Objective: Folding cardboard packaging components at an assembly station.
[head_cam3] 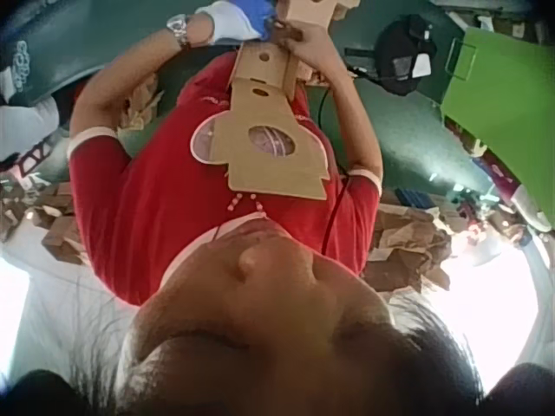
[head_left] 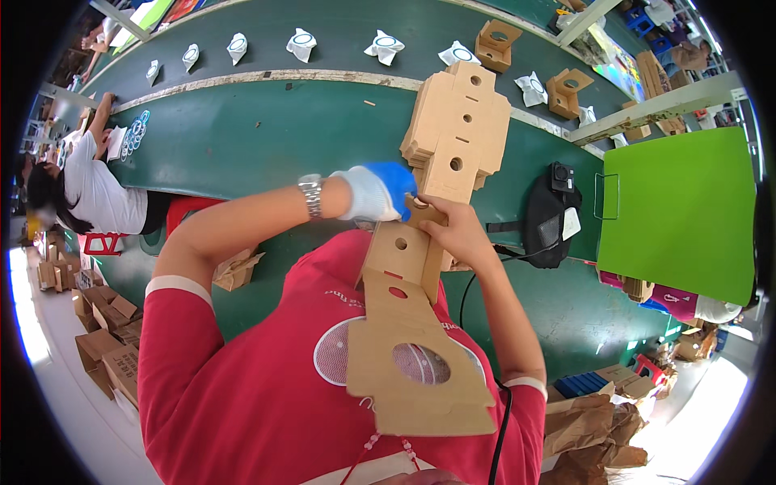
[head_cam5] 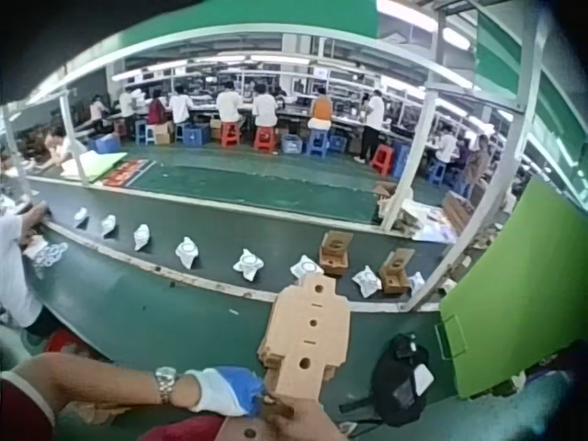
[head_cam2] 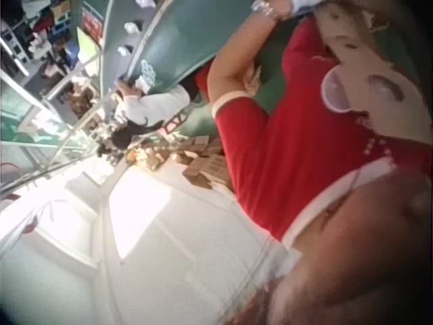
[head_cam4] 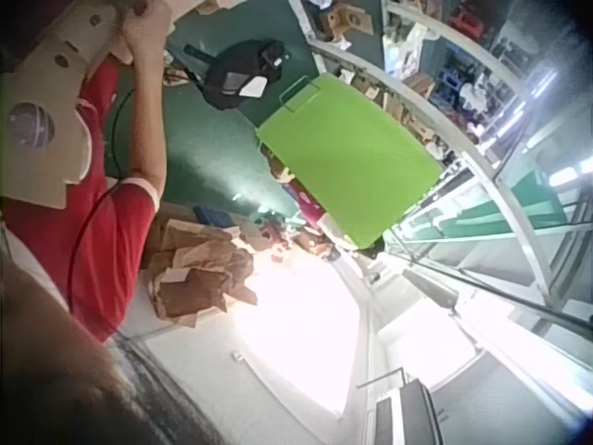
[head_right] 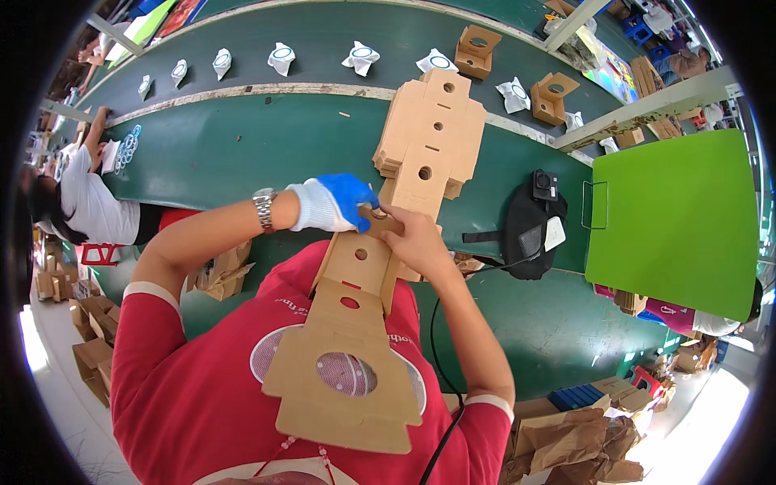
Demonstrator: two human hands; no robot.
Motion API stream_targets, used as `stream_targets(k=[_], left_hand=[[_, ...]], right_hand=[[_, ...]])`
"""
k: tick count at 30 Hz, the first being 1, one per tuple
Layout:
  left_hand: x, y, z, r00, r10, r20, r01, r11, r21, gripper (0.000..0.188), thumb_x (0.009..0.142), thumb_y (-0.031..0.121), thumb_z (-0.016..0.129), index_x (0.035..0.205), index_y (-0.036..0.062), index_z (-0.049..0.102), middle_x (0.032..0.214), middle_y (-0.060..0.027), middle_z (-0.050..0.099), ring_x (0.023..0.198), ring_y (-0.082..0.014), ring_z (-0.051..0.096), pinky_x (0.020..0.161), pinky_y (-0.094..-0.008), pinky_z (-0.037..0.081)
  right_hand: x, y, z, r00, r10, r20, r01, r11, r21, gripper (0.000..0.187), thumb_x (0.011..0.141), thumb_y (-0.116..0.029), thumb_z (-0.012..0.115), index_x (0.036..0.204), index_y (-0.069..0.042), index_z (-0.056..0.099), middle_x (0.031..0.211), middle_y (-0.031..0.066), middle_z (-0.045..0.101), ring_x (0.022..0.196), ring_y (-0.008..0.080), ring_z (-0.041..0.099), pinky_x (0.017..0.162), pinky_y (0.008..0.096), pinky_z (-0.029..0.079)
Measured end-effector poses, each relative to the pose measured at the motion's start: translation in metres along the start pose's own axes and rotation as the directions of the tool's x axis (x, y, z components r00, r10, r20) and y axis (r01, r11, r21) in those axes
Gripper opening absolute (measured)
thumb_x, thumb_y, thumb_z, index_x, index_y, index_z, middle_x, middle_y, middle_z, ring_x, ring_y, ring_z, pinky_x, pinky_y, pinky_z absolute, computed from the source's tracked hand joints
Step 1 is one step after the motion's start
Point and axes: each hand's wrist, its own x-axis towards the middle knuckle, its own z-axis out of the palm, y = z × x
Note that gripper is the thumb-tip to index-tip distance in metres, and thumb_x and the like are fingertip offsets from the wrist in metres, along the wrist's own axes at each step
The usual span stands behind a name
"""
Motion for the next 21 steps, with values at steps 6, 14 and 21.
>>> stream_targets(k=[6, 14, 21], left_hand=[[0.013, 0.026, -0.024, 0.973, 0.182, -0.144, -0.140, 0.955, 0.263, 0.043, 0.079, 0.029, 0.068, 0.115, 0.0054, 0.063, 0.101, -0.0251, 0.066, 0.094, -0.0392, 0.066, 0.079, -0.0450, 0.053], [0.002, -0.031, -0.022, 0.908, 0.291, -0.301, -0.413, 0.737, -0.535, 0.074, 0.085, 0.055, 0.066, 0.142, 0.0120, 0.046, 0.126, -0.0140, 0.061, 0.113, -0.0307, 0.061, 0.096, -0.0433, 0.050], [0.117, 0.054, 0.026, 0.853, 0.279, -0.441, -0.509, 0.631, -0.585, 0.077, 0.086, 0.051, 0.068, 0.146, 0.0115, 0.039, 0.136, -0.0116, 0.054, 0.123, -0.0290, 0.054, 0.102, -0.0429, 0.046]], right_hand=[[0.024, -0.033, -0.025, 0.998, 0.025, 0.056, -0.006, 0.947, -0.320, 0.028, 0.071, -0.020, 0.069, 0.084, 0.004, 0.069, 0.073, 0.0237, 0.066, 0.070, 0.0402, 0.065, 0.070, 0.0448, 0.054], [0.045, 0.043, -0.037, 0.862, 0.247, -0.443, -0.114, 0.945, 0.305, 0.042, 0.071, -0.028, 0.073, 0.064, 0.009, 0.056, 0.053, 0.0101, 0.054, 0.050, 0.0126, 0.051, 0.046, 0.0348, 0.044], [0.037, -0.001, 0.014, 0.881, 0.367, -0.299, -0.127, 0.792, 0.597, 0.028, 0.076, -0.020, 0.069, 0.071, 0.005, 0.061, 0.063, 0.0060, 0.059, 0.057, 0.0107, 0.052, 0.052, 0.0350, 0.044]])
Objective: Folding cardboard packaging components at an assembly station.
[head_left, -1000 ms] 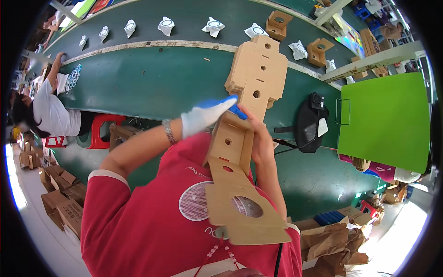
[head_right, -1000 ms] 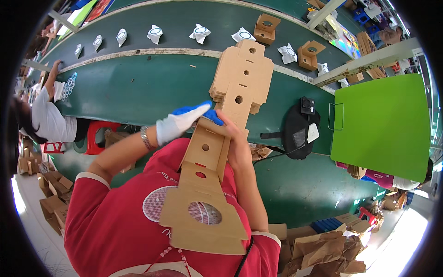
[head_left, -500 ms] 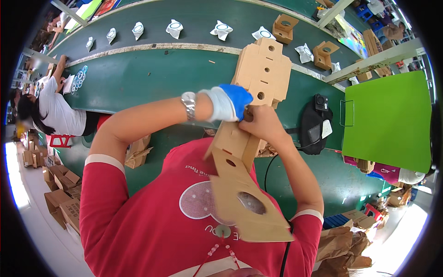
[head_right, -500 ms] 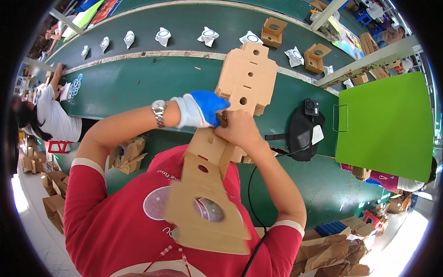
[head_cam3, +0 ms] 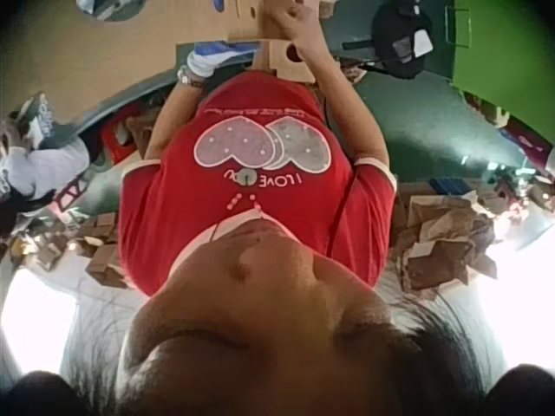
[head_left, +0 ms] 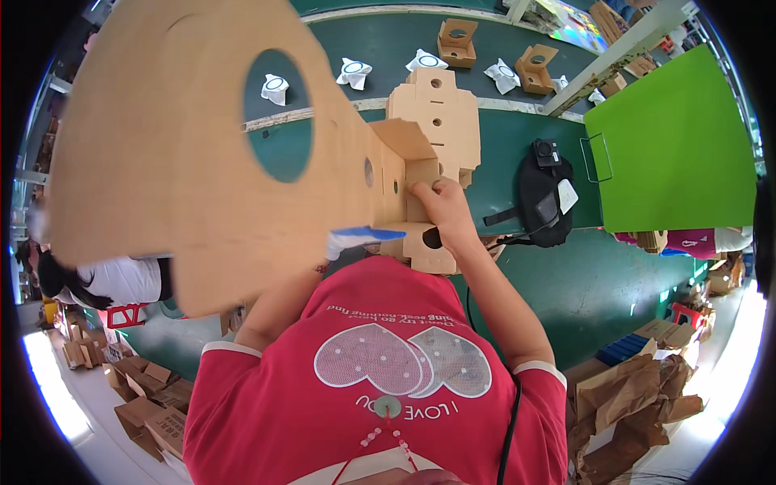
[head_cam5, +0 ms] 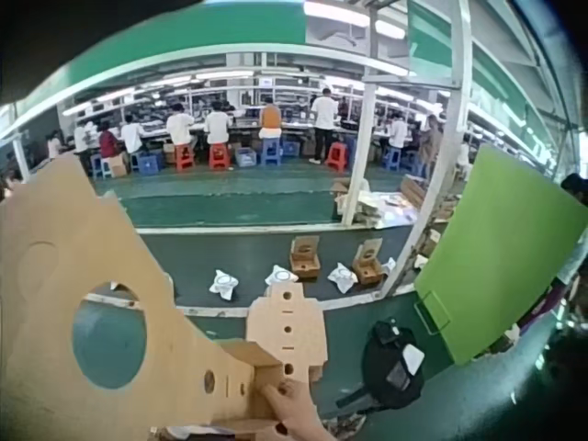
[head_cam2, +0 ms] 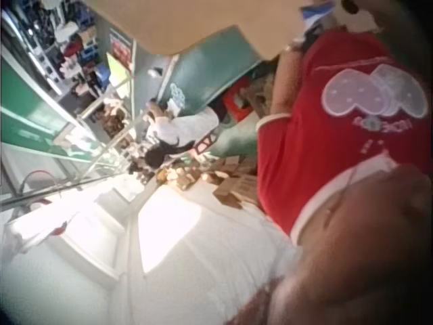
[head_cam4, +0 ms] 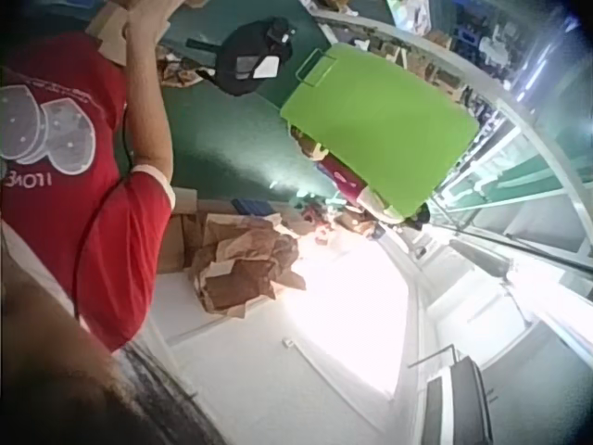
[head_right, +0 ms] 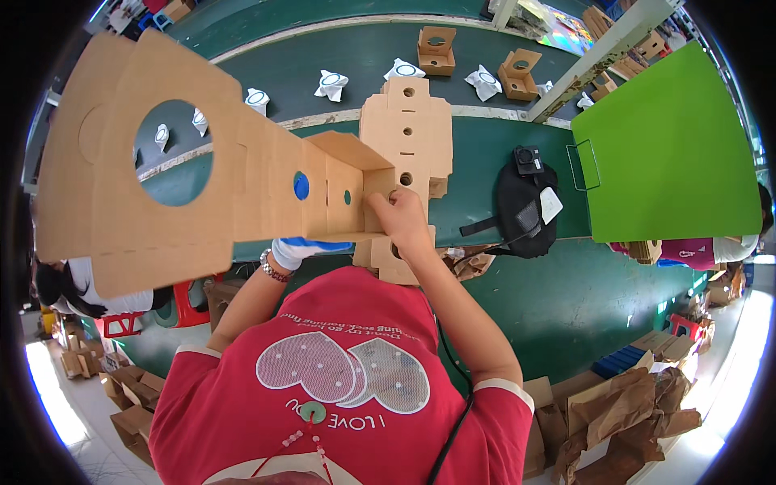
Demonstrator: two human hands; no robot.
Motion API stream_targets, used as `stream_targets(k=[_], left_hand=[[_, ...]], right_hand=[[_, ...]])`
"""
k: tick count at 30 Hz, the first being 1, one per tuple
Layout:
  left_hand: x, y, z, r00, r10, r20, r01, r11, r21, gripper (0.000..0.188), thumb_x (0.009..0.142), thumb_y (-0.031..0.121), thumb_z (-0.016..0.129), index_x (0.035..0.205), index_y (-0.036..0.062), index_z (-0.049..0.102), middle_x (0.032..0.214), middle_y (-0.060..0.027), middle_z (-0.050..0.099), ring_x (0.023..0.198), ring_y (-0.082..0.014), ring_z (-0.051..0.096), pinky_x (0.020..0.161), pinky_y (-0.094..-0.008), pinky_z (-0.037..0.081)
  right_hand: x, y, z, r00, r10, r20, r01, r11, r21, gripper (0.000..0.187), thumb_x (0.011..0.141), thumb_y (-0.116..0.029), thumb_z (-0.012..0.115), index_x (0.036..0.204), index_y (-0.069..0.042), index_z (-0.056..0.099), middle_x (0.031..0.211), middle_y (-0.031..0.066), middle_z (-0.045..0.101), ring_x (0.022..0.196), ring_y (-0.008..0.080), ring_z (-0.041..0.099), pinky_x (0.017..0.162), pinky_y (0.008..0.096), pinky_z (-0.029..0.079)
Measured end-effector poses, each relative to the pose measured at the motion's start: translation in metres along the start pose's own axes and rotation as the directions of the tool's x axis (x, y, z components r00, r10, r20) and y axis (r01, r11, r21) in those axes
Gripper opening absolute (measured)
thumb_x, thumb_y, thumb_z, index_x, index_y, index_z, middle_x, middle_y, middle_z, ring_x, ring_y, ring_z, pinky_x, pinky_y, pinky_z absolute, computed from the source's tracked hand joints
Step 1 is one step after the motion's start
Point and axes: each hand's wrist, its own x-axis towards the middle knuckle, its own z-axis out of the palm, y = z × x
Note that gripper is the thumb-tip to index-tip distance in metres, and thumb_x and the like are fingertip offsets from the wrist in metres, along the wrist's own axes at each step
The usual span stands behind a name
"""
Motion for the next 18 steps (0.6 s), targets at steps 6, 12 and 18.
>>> stream_targets(k=[6, 12, 18], left_hand=[[-0.084, -0.051, -0.014, 0.989, 0.080, -0.123, -0.095, 0.989, -0.116, 0.081, 0.087, 0.048, 0.069, 0.150, 0.0111, 0.034, 0.144, -0.0095, 0.047, 0.132, -0.0276, 0.047, 0.108, -0.0425, 0.042], [-0.131, -0.019, -0.047, 0.924, -0.185, -0.334, 0.033, 0.910, -0.412, 0.067, 0.090, 0.014, 0.067, 0.147, 0.0042, 0.034, 0.134, -0.0118, 0.051, 0.129, -0.0244, 0.049, 0.110, -0.0418, 0.040], [-0.129, -0.003, -0.041, 0.983, -0.138, -0.120, -0.031, 0.523, -0.852, 0.057, 0.103, 0.048, 0.043, 0.144, 0.0089, 0.041, 0.141, -0.0062, 0.051, 0.123, -0.0198, 0.054, 0.104, -0.0382, 0.044]], right_hand=[[-0.018, 0.010, 0.014, 0.995, -0.036, -0.097, 0.048, 0.992, 0.119, 0.030, 0.078, -0.012, 0.068, 0.102, 0.006, 0.065, 0.090, 0.0096, 0.070, 0.074, 0.0143, 0.066, 0.066, 0.0287, 0.052], [-0.026, 0.032, 0.009, 0.998, 0.030, 0.062, -0.037, 0.992, 0.124, 0.056, 0.082, -0.029, 0.077, 0.122, 0.005, 0.056, 0.097, 0.0108, 0.066, 0.085, 0.0166, 0.062, 0.076, 0.0314, 0.051], [-0.042, -0.015, 0.001, 0.960, -0.276, -0.035, 0.259, 0.839, 0.479, 0.055, 0.104, -0.043, 0.039, 0.137, 0.001, 0.048, 0.125, 0.0126, 0.061, 0.115, 0.0235, 0.060, 0.103, 0.0354, 0.044]])
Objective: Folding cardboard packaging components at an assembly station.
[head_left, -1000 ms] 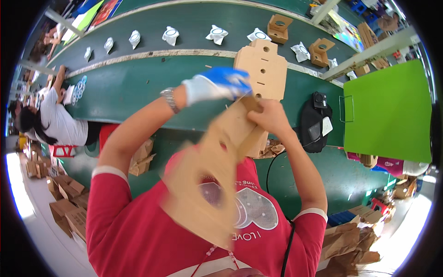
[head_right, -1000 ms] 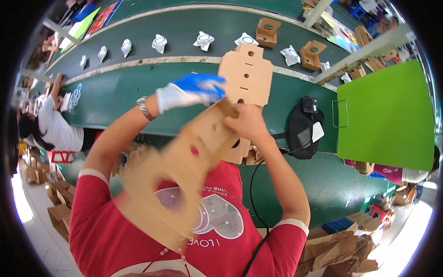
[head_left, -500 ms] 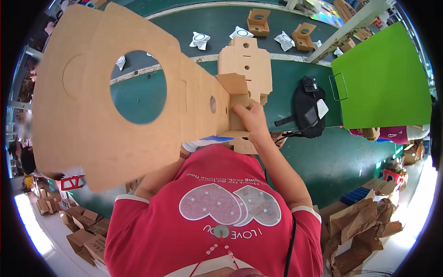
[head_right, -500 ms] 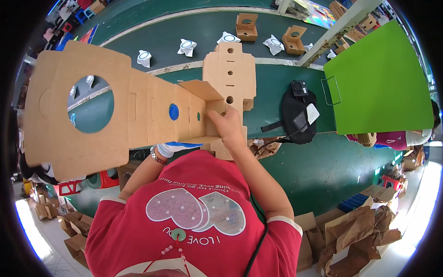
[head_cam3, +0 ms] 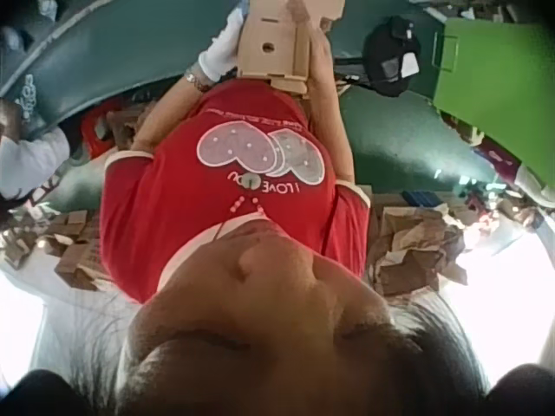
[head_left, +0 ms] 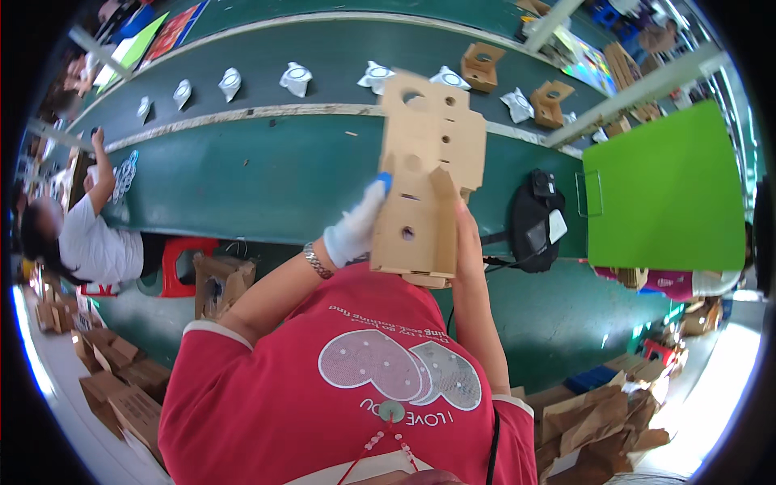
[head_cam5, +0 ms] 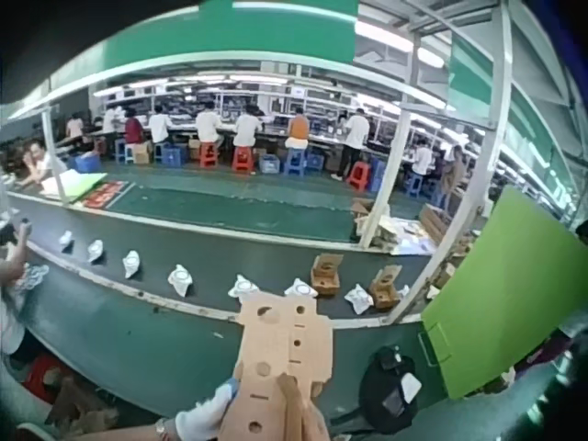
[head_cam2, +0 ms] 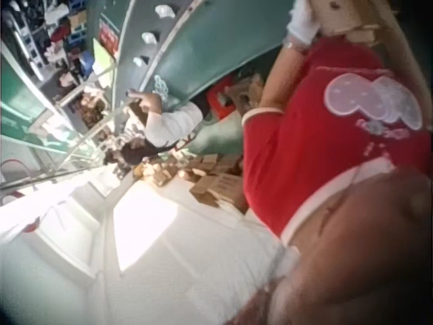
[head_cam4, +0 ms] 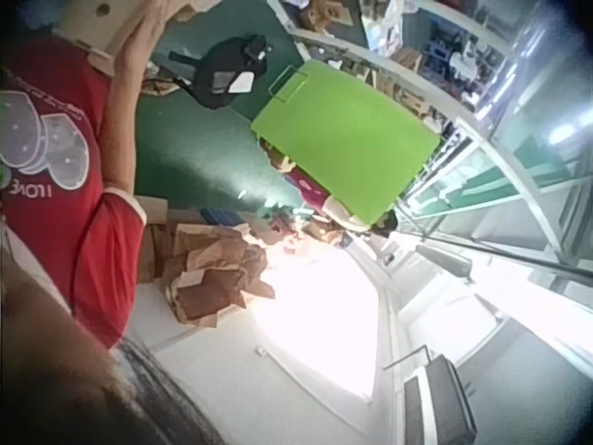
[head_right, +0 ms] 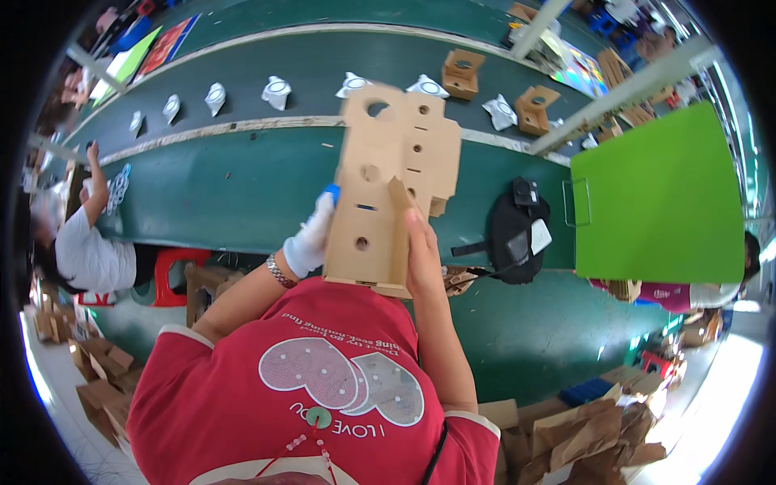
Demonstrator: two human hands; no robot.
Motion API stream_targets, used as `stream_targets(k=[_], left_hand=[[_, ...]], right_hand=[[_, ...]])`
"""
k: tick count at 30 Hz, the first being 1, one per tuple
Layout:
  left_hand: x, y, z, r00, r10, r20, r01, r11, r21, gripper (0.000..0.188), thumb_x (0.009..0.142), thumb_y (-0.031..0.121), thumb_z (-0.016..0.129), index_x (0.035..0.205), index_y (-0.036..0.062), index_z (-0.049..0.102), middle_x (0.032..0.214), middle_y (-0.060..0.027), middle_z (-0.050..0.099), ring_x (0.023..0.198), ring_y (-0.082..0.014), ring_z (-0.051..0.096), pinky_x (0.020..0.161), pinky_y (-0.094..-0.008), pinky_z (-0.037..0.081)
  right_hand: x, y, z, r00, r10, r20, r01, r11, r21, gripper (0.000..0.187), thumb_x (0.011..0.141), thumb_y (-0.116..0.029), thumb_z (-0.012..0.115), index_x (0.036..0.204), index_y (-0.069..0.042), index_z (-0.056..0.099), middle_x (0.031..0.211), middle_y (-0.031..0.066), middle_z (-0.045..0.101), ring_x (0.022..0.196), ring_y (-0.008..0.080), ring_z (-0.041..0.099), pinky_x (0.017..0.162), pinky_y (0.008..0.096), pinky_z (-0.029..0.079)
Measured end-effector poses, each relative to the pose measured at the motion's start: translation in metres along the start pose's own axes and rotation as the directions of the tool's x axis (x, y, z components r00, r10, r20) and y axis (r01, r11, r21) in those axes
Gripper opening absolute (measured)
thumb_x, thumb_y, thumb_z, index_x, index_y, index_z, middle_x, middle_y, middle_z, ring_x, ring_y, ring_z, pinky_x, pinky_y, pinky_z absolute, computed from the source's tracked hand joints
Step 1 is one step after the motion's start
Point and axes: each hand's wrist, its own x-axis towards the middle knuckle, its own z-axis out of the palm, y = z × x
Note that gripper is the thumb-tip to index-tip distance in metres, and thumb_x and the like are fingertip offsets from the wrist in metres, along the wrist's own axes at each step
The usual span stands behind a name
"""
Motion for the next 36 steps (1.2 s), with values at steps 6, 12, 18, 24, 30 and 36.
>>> stream_targets(k=[6, 12, 18, 24, 30, 36], left_hand=[[-0.026, 0.005, -0.003, 0.955, 0.196, -0.223, -0.045, 0.837, 0.546, 0.041, 0.101, 0.013, 0.054, 0.139, 0.0011, 0.049, 0.138, -0.0108, 0.056, 0.124, -0.0190, 0.054, 0.104, -0.0311, 0.044], [-0.068, 0.014, 0.010, 0.960, 0.279, -0.017, -0.132, 0.508, 0.851, 0.023, 0.101, 0.010, 0.051, 0.117, 0.0048, 0.066, 0.122, -0.0056, 0.065, 0.118, -0.0156, 0.057, 0.105, -0.0314, 0.042], [-0.029, -0.016, 0.005, 0.699, 0.584, -0.412, -0.358, 0.785, 0.506, 0.039, 0.097, 0.014, 0.063, 0.134, 0.0105, 0.053, 0.108, -0.0038, 0.064, 0.101, -0.0152, 0.061, 0.092, -0.0311, 0.049], [-0.040, -0.025, -0.035, 0.848, 0.400, -0.349, -0.119, 0.784, 0.609, 0.042, 0.094, 0.013, 0.066, 0.133, 0.0080, 0.053, 0.126, -0.0075, 0.060, 0.099, -0.0139, 0.060, 0.086, -0.0279, 0.050], [-0.071, 0.013, -0.043, 0.922, -0.272, -0.276, 0.278, 0.960, -0.020, 0.063, 0.105, 0.039, 0.042, 0.145, -0.0096, 0.034, 0.147, -0.0130, 0.047, 0.124, -0.0224, 0.057, 0.102, -0.0311, 0.046], [-0.032, 0.056, 0.003, 0.866, -0.318, -0.385, 0.483, 0.730, 0.484, 0.046, 0.095, 0.040, 0.062, 0.128, 0.0082, 0.060, 0.107, -0.0084, 0.067, 0.094, -0.0170, 0.065, 0.075, -0.0308, 0.055]], right_hand=[[-0.028, 0.040, -0.022, 0.969, 0.221, 0.108, -0.201, 0.964, -0.173, 0.043, 0.103, -0.028, 0.039, 0.122, 0.004, 0.059, 0.122, 0.0123, 0.059, 0.117, 0.0226, 0.054, 0.105, 0.0329, 0.037], [-0.041, 0.023, -0.002, 0.983, 0.127, 0.132, -0.037, 0.843, -0.537, 0.045, 0.104, -0.030, 0.036, 0.104, 0.003, 0.066, 0.100, 0.0091, 0.064, 0.102, 0.0200, 0.057, 0.097, 0.0325, 0.040], [0.002, 0.051, 0.004, 0.972, 0.143, -0.187, -0.156, 0.986, -0.053, 0.017, 0.098, -0.021, 0.058, 0.107, -0.008, 0.050, 0.101, 0.0068, 0.062, 0.090, 0.0171, 0.063, 0.074, 0.0305, 0.053], [-0.010, 0.062, -0.009, 0.980, 0.182, -0.075, -0.195, 0.948, -0.252, 0.019, 0.102, -0.022, 0.053, 0.113, -0.006, 0.058, 0.103, 0.0034, 0.059, 0.096, 0.0110, 0.054, 0.083, 0.0262, 0.045], [-0.007, 0.069, -0.063, 0.984, 0.151, 0.098, -0.136, 0.980, -0.145, 0.037, 0.108, -0.030, 0.036, 0.091, -0.004, 0.056, 0.098, 0.0034, 0.059, 0.095, 0.0104, 0.052, 0.080, 0.0243, 0.040], [0.018, -0.011, -0.020, 0.812, 0.504, 0.295, -0.456, 0.863, -0.220, 0.028, 0.098, -0.029, 0.057, 0.084, -0.006, 0.049, 0.114, 0.0117, 0.064, 0.108, 0.0144, 0.054, 0.087, 0.0325, 0.046]])
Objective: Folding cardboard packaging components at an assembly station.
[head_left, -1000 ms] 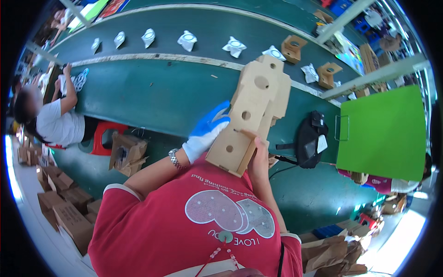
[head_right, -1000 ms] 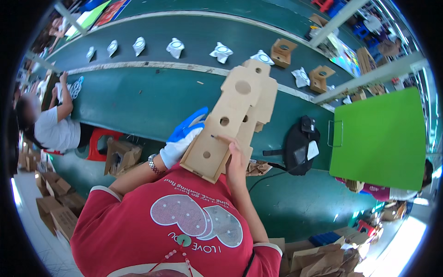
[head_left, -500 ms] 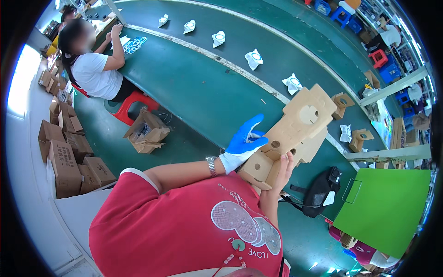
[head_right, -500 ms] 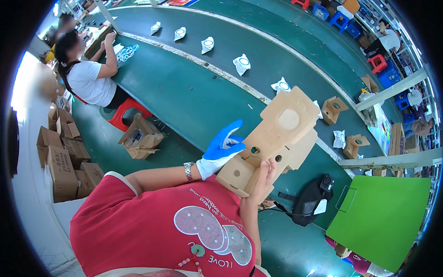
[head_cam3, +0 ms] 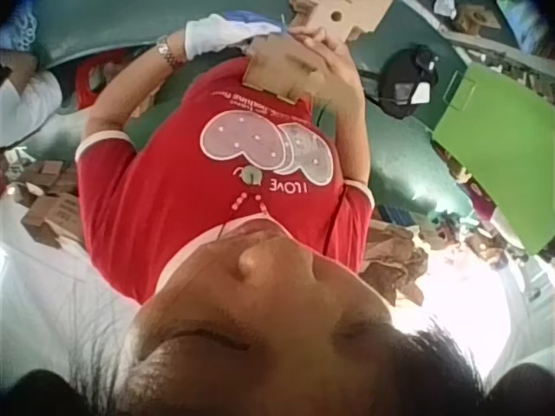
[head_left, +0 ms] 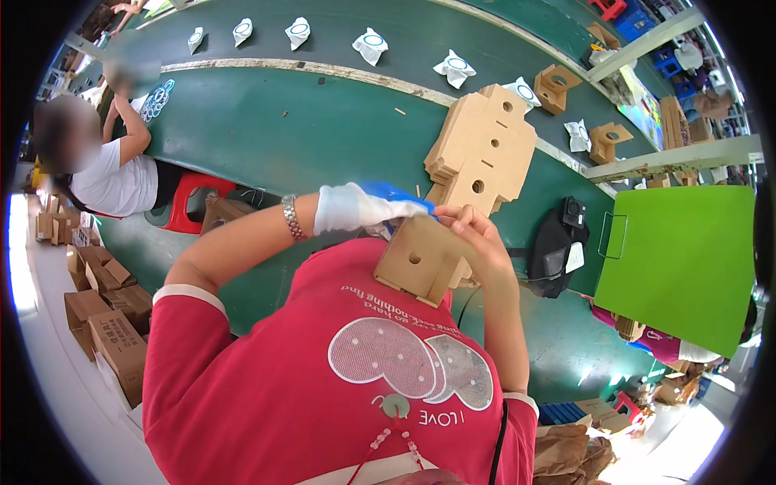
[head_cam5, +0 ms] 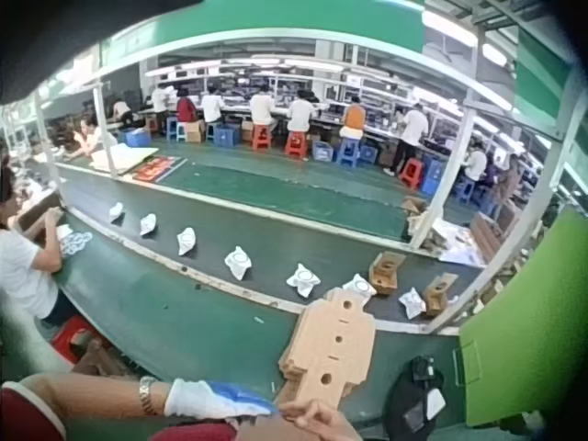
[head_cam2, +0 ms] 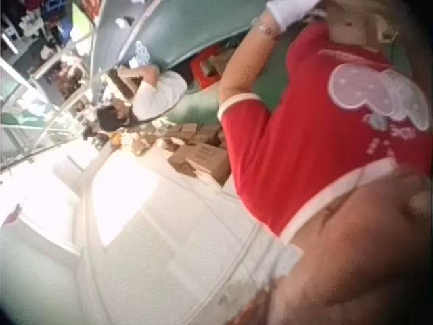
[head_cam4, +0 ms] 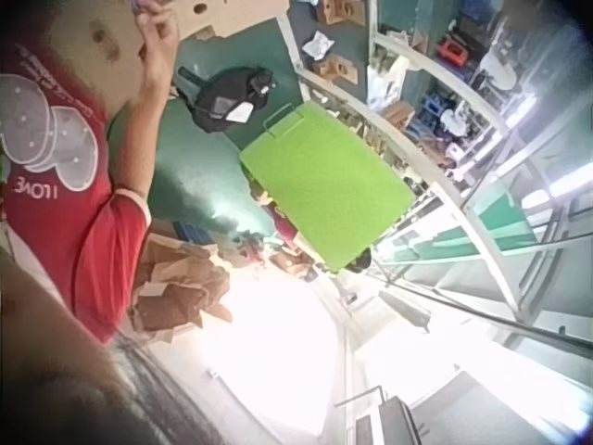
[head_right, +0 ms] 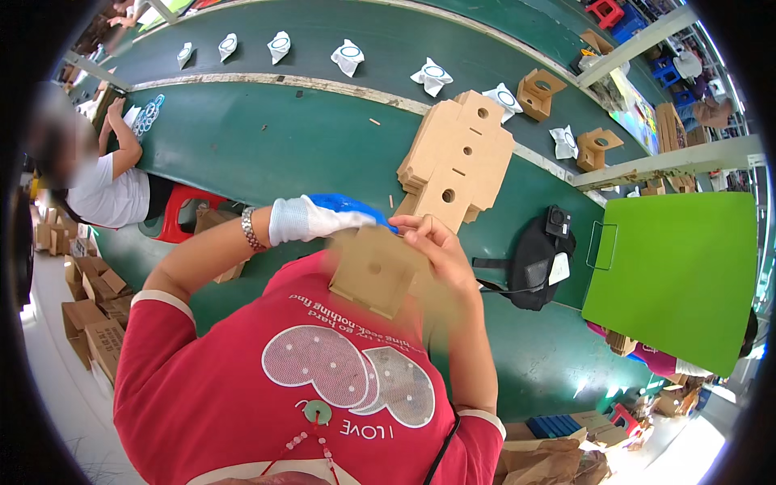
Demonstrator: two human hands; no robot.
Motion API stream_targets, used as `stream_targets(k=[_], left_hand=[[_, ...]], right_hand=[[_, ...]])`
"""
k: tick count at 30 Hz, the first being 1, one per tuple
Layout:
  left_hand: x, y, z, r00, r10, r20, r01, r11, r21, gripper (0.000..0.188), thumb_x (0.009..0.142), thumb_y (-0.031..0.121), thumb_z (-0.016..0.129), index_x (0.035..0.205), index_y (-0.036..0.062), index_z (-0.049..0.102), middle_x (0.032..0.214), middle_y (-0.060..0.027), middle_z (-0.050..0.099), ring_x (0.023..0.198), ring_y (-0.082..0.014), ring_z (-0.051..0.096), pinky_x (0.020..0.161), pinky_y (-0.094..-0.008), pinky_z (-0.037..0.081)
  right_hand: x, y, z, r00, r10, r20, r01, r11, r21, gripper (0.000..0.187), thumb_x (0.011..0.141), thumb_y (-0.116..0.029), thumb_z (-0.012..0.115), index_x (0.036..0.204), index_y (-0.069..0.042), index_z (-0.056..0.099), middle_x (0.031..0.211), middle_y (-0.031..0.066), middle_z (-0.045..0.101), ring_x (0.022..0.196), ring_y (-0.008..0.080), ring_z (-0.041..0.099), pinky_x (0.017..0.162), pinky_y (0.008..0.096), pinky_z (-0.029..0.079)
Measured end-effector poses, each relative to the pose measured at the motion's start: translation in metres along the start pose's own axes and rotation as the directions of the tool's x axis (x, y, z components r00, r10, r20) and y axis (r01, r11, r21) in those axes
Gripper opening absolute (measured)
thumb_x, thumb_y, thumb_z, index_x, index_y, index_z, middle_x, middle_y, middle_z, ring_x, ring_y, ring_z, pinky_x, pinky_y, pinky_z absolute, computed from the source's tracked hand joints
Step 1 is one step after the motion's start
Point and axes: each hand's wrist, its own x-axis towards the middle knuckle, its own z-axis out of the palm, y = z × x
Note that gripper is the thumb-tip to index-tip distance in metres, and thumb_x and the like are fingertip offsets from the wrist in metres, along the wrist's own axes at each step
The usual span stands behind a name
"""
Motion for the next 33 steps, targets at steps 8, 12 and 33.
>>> stream_targets(k=[8, 12, 33], left_hand=[[0.047, 0.011, 0.013, 0.961, 0.250, 0.123, -0.268, 0.713, 0.648, 0.052, 0.089, 0.041, 0.068, 0.129, 0.0094, 0.059, 0.123, -0.0116, 0.064, 0.112, -0.0222, 0.060, 0.095, -0.0345, 0.047], [0.080, 0.014, 0.004, 0.998, 0.055, -0.031, -0.054, 0.998, 0.016, 0.035, 0.100, 0.023, 0.054, 0.130, 0.0054, 0.058, 0.131, -0.0088, 0.060, 0.117, -0.0165, 0.058, 0.101, -0.0305, 0.045], [0.129, -0.012, 0.066, 0.506, 0.856, 0.104, -0.724, 0.357, 0.590, 0.084, 0.063, 0.037, 0.092, 0.127, 0.0052, 0.048, 0.121, -0.0128, 0.057, 0.112, -0.0271, 0.059, 0.099, -0.0387, 0.046]], right_hand=[[0.000, 0.004, -0.023, 0.987, 0.155, -0.034, -0.153, 0.878, -0.453, 0.041, 0.085, -0.027, 0.075, 0.113, 0.003, 0.068, 0.103, 0.0082, 0.071, 0.094, 0.0123, 0.063, 0.086, 0.0287, 0.050], [0.018, 0.018, -0.051, 0.969, -0.057, -0.240, -0.053, 0.902, -0.429, 0.037, 0.085, -0.025, 0.076, 0.107, 0.004, 0.070, 0.098, 0.0035, 0.071, 0.092, 0.0098, 0.062, 0.083, 0.0277, 0.048], [0.044, 0.062, -0.082, 0.553, -0.634, -0.541, -0.122, 0.580, -0.805, 0.029, 0.075, -0.020, 0.079, 0.092, 0.002, 0.069, 0.097, 0.0170, 0.065, 0.086, 0.0363, 0.064, 0.078, 0.0424, 0.052]])
